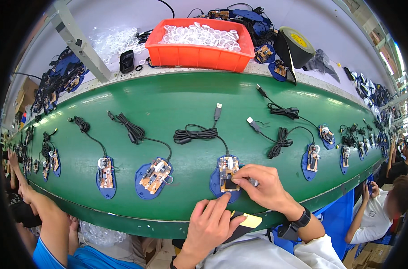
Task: The recorder is assembling internal components of computer mice on a production line, including applying small adhesive pieces and routing wires.
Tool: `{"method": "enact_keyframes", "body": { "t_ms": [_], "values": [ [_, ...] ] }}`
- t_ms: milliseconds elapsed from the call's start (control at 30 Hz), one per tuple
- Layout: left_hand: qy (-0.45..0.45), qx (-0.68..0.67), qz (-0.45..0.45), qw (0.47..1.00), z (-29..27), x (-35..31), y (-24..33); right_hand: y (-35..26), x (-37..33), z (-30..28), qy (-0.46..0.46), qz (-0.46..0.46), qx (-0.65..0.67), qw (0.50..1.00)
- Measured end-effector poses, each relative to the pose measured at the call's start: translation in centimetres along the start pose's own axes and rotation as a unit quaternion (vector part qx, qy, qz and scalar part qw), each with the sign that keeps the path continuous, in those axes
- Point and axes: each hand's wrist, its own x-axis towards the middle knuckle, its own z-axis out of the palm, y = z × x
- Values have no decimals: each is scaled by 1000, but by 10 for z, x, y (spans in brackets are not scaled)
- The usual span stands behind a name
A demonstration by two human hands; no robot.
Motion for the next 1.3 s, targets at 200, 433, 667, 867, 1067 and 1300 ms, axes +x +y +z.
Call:
{"method": "enact_keyframes", "body": {
  "t_ms": [200,433,667,867,1067,1300],
  "values": [
    [-29,33,5,999,1,5,2,3,-2,1,9,-39,-22,999],
    [-39,45,-9,998,4,8,2,-2,-6,10,47,-102,-139,984],
    [-36,38,-4,999,5,8,1,-5,-8,12,59,-60,-229,970],
    [-38,33,0,999,4,8,0,-7,-4,11,61,4,-163,985],
    [-44,28,7,999,6,6,0,-25,11,-2,-13,184,-116,976],
    [-23,12,-3,1000,10,5,-4,-16,11,2,32,185,-95,978]
  ]
}}
